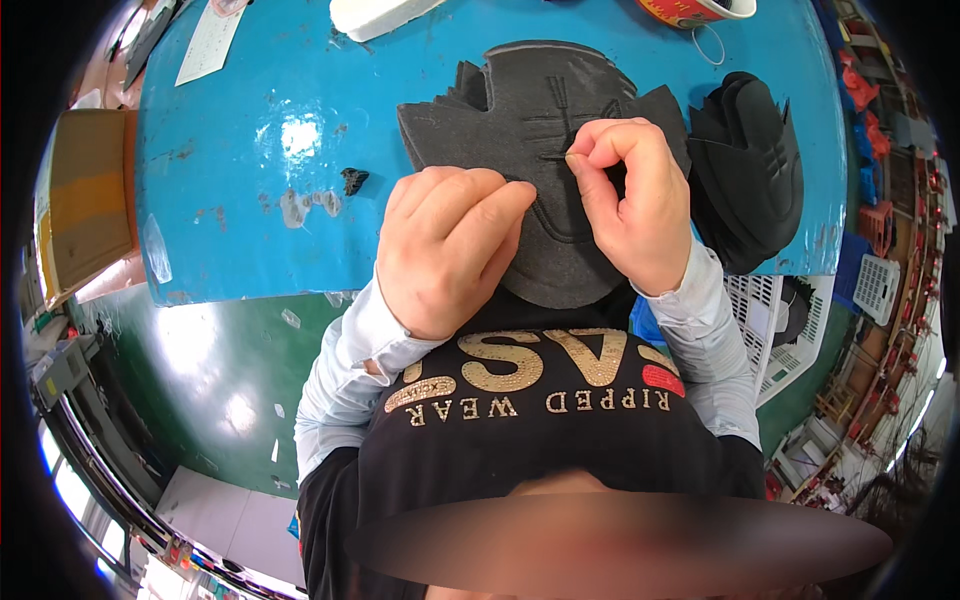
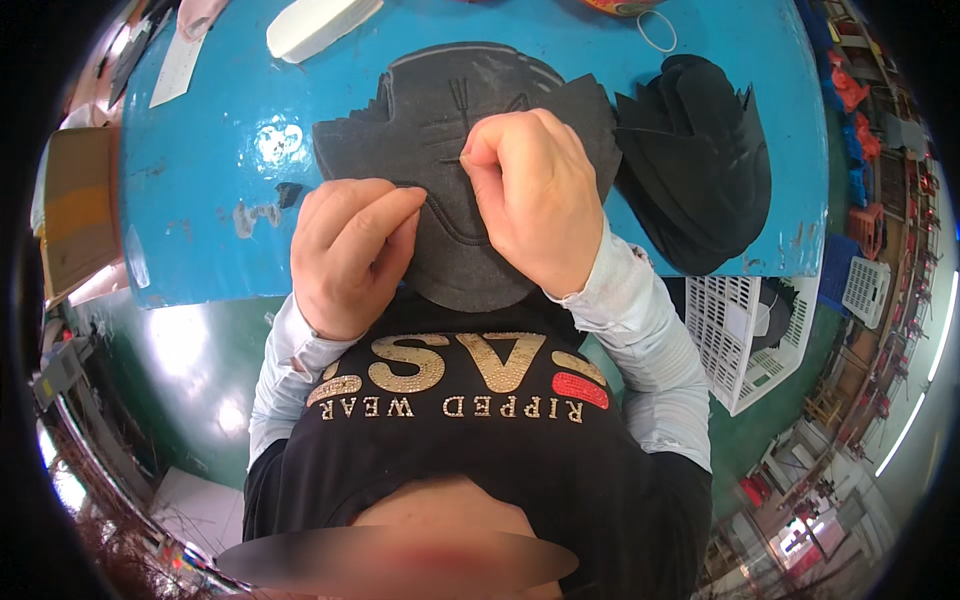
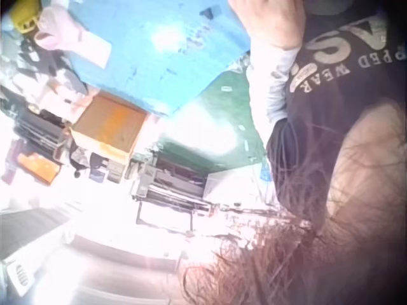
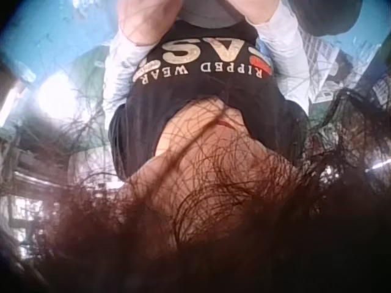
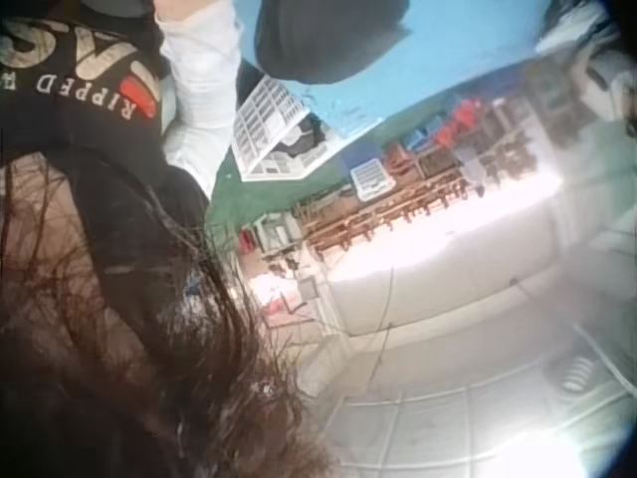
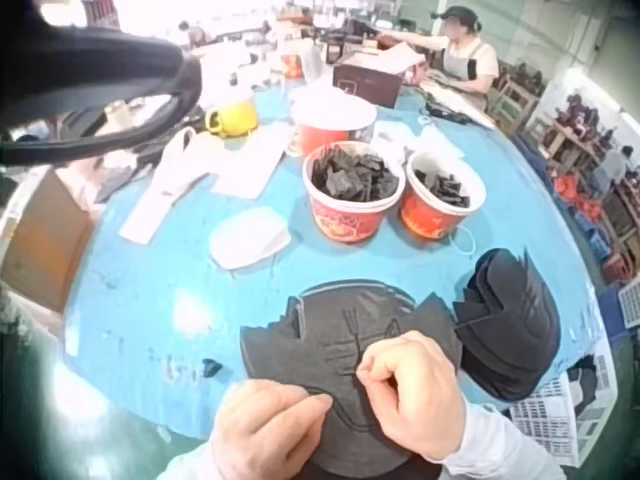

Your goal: The person sews black shoe upper components together by hand with a needle and thread at a workbench.

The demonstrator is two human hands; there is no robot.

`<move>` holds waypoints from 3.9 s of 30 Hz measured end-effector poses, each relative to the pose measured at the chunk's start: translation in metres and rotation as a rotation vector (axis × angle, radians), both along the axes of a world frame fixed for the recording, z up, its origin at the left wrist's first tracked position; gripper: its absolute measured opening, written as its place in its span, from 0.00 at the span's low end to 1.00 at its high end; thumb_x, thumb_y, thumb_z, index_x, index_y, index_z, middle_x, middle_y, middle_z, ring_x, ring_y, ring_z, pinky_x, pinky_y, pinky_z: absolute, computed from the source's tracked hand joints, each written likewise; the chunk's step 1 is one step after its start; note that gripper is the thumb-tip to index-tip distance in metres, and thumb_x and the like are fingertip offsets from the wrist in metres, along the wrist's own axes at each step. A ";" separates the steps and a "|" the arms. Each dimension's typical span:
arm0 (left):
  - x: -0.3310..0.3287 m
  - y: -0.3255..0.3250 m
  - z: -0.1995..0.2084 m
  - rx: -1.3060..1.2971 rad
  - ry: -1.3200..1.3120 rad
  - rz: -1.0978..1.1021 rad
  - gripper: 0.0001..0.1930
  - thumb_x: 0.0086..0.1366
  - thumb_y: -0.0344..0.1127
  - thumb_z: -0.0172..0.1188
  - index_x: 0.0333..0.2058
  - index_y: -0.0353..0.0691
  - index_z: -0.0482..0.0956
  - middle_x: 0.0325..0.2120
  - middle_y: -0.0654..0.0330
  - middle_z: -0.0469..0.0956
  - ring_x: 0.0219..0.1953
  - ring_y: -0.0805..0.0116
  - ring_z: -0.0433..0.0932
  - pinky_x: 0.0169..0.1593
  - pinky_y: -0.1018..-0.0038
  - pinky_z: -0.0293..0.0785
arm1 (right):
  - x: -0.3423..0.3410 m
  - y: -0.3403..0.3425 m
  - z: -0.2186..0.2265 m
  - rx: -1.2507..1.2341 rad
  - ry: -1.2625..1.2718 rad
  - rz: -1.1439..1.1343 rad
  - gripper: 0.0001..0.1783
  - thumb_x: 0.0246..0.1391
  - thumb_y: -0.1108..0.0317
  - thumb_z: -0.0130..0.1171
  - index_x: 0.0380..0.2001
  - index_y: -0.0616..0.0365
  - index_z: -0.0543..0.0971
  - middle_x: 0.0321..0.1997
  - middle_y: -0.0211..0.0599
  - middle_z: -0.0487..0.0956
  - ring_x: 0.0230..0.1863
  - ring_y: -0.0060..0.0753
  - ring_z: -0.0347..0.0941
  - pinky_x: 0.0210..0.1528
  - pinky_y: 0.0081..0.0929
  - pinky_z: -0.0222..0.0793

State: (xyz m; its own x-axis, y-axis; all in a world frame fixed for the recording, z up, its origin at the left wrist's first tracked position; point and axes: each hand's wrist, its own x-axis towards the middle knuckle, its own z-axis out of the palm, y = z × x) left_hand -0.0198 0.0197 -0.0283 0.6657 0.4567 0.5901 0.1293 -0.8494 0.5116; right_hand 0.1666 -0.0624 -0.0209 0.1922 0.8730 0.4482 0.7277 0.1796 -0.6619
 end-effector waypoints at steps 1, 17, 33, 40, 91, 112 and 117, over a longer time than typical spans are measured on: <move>0.000 0.000 0.001 -0.004 0.003 0.000 0.19 0.46 0.21 0.68 0.40 0.39 0.81 0.33 0.62 0.78 0.33 0.63 0.78 0.39 0.68 0.71 | 0.000 0.001 -0.001 -0.004 0.003 0.000 0.16 0.45 0.83 0.64 0.34 0.56 0.71 0.32 0.34 0.77 0.33 0.44 0.73 0.37 0.38 0.68; 0.014 -0.004 0.018 0.122 0.414 0.071 0.24 0.47 0.23 0.63 0.46 0.40 0.82 0.32 0.64 0.73 0.32 0.66 0.73 0.36 0.69 0.69 | -0.001 -0.004 0.009 0.059 -0.048 -0.163 0.15 0.40 0.85 0.64 0.34 0.57 0.82 0.33 0.33 0.77 0.35 0.40 0.73 0.37 0.31 0.72; 0.012 -0.005 0.009 0.029 0.141 0.105 0.19 0.52 0.21 0.66 0.45 0.37 0.80 0.33 0.58 0.78 0.33 0.61 0.77 0.39 0.69 0.73 | 0.005 -0.020 0.000 0.177 -0.010 -0.184 0.19 0.44 0.88 0.57 0.38 0.57 0.84 0.38 0.33 0.77 0.37 0.33 0.74 0.36 0.26 0.69; -0.050 -0.002 -0.020 0.066 -0.028 0.288 0.16 0.54 0.18 0.67 0.43 0.35 0.81 0.34 0.55 0.78 0.34 0.58 0.78 0.37 0.70 0.75 | -0.005 -0.048 0.001 0.160 0.067 -0.089 0.21 0.44 0.90 0.56 0.40 0.58 0.83 0.40 0.40 0.79 0.31 0.31 0.76 0.29 0.22 0.69; -0.003 -0.021 0.018 -1.055 -0.398 -0.413 0.17 0.63 0.16 0.58 0.51 0.31 0.77 0.49 0.52 0.78 0.51 0.64 0.78 0.54 0.70 0.74 | -0.029 -0.039 0.028 -0.069 1.036 0.198 0.13 0.57 0.82 0.62 0.43 0.61 0.73 0.40 0.30 0.77 0.39 0.16 0.74 0.43 0.16 0.71; 0.012 0.007 0.026 -0.066 0.083 -0.116 0.16 0.50 0.22 0.69 0.40 0.35 0.81 0.33 0.54 0.79 0.35 0.55 0.78 0.38 0.67 0.75 | 0.038 0.002 0.023 -0.171 -0.071 0.041 0.10 0.53 0.78 0.61 0.37 0.58 0.73 0.33 0.39 0.79 0.36 0.46 0.76 0.38 0.37 0.71; 0.014 0.008 0.023 -0.073 0.082 -0.121 0.17 0.50 0.22 0.69 0.41 0.35 0.81 0.33 0.55 0.79 0.35 0.55 0.78 0.38 0.66 0.75 | 0.043 0.008 0.026 -0.215 -0.150 0.148 0.09 0.52 0.79 0.59 0.36 0.57 0.72 0.32 0.38 0.79 0.37 0.48 0.76 0.40 0.40 0.70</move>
